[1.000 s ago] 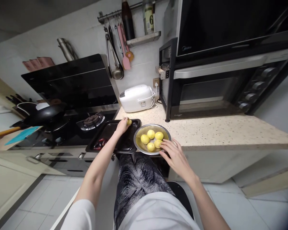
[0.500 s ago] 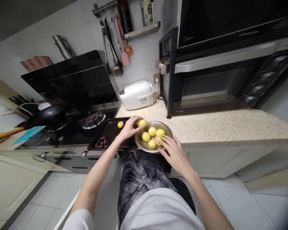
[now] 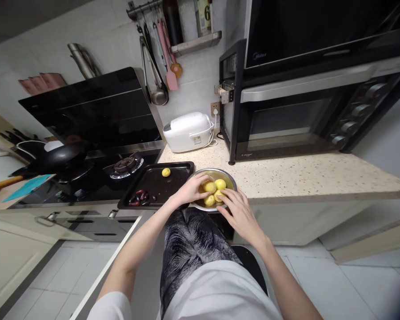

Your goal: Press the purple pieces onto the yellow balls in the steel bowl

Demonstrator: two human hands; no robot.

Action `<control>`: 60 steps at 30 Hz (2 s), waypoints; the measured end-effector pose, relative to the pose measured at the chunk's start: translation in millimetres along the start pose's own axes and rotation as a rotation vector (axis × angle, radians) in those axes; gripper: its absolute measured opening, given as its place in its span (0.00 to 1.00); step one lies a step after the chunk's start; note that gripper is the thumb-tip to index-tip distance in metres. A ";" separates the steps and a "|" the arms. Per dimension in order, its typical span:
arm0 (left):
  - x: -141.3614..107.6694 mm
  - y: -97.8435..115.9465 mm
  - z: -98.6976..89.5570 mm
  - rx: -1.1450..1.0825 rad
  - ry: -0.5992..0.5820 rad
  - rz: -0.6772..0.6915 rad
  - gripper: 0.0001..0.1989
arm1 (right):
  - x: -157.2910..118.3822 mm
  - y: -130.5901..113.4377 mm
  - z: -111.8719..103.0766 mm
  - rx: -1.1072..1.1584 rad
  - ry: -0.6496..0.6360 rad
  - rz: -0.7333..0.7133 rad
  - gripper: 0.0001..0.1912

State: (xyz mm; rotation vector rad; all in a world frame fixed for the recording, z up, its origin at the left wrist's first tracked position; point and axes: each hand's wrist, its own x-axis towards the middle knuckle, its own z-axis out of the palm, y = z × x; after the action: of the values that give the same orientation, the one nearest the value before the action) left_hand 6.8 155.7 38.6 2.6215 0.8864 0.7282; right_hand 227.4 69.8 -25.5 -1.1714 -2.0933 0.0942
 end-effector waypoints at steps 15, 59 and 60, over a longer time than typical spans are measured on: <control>-0.6 -6.9 0.0 0.016 -0.056 -0.056 0.23 | 4.4 -2.2 -7.1 -0.002 -0.029 0.029 0.18; -67.3 -131.5 -51.6 0.362 0.229 -0.723 0.25 | 54.5 -8.4 -19.8 0.005 -0.312 -0.196 0.17; -66.9 -130.4 -51.2 0.355 0.239 -0.716 0.25 | 53.7 -8.1 -19.9 -0.002 -0.317 -0.189 0.19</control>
State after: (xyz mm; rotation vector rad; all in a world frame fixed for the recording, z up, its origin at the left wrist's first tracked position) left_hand -130.2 219.7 3.2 2.2221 2.0288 0.7249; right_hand 216.6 100.8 22.1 -1.0042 -2.4714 0.2003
